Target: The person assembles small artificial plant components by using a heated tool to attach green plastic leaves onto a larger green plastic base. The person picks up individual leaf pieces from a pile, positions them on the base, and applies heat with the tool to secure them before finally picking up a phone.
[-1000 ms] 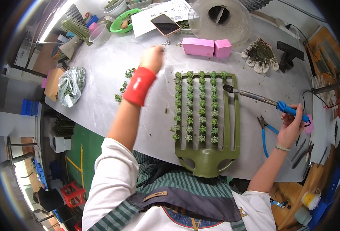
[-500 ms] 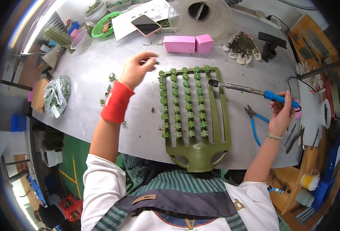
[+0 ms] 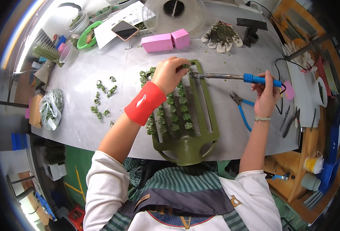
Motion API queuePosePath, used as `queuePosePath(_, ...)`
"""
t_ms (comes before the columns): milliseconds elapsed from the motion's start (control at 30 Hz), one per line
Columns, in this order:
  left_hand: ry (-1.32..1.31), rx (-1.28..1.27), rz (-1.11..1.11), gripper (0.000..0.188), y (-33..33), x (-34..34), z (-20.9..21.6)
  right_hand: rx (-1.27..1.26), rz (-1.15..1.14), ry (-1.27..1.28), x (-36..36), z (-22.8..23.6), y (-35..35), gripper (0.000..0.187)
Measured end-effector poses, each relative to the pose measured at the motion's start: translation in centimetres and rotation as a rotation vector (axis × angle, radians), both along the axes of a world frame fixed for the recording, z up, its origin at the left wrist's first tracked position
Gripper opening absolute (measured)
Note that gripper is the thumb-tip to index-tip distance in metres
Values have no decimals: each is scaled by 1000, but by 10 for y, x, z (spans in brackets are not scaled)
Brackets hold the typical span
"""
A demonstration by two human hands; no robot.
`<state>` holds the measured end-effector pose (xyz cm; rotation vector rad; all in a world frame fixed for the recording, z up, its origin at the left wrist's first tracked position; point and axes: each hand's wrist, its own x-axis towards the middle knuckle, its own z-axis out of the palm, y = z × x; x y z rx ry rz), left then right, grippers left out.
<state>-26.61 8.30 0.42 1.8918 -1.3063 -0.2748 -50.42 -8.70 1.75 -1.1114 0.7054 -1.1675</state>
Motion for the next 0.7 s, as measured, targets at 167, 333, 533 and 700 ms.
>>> queuePosePath(167,-299,104,105,19,-12,-4,-9,33,-9,-21,4,-11,-3,25)
queuePosePath(333,-372,89,125,19,-18,-3,-21,18,27,-23,13,-14,1,26)
queuePosePath(533,-431,41,131,20,-9,8,-31,-36,-25,33,6,-12,-2,25)
queuePosePath(700,-322,-137,22,23,-10,19,-18,7,-80,49,-15,1,-3,26)
